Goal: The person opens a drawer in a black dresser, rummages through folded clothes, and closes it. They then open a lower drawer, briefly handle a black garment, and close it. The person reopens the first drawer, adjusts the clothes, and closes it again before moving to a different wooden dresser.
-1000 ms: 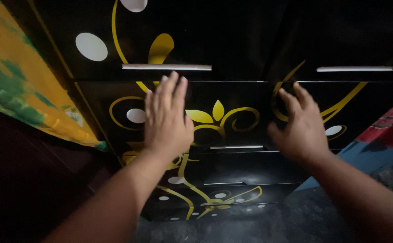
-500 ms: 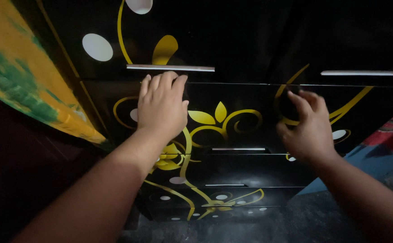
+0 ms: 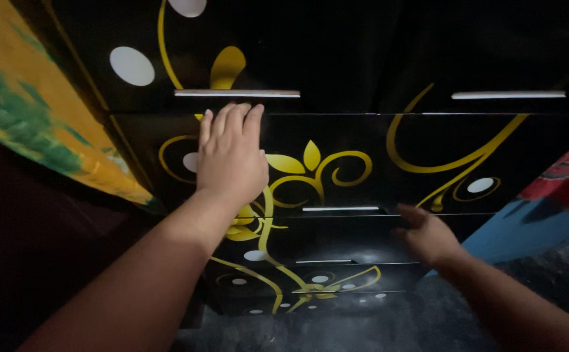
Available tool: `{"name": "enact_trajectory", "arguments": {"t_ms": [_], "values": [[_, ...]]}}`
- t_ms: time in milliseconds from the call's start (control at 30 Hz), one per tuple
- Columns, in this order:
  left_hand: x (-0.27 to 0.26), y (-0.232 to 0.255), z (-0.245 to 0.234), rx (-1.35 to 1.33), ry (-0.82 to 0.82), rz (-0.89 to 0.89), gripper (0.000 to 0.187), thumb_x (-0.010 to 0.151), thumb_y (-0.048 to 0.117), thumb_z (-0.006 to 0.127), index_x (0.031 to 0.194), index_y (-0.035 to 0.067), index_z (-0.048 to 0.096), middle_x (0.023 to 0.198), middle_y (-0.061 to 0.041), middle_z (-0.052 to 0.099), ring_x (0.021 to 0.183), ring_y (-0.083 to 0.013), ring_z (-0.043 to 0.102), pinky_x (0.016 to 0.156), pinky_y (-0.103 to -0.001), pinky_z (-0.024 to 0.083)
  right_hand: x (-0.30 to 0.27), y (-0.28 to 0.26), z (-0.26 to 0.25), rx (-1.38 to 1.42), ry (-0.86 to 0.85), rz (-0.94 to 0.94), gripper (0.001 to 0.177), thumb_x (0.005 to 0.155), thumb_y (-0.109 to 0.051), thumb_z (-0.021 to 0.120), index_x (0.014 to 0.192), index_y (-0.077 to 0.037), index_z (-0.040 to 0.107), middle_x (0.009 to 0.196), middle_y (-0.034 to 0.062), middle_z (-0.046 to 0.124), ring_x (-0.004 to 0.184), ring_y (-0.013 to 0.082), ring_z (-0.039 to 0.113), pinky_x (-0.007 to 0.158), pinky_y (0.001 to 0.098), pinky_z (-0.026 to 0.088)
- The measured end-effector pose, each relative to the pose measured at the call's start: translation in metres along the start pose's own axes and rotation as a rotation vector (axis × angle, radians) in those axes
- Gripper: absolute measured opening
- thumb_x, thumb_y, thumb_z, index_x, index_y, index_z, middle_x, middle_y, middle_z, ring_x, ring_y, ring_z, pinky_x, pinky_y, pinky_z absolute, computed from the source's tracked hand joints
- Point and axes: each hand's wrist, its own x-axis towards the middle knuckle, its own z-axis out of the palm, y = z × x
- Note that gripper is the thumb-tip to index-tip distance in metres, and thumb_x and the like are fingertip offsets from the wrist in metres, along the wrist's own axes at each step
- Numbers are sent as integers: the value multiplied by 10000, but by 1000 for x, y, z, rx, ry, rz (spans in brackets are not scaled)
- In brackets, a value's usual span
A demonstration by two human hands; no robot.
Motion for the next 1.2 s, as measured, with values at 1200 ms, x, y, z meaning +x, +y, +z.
{"name": "enact_trajectory", "arguments": {"t_ms": [1200], "values": [[-101,63,195,-174,-446,228,603,902,-7,479,1496,-96,431,1368,-194,553,1214,-299,546,1057,-414,400,119,50,211,1247,-427,726,523,1062,-120,416,1568,8,376,1574,266,468,1479,355,473,1210,473,420]]}}
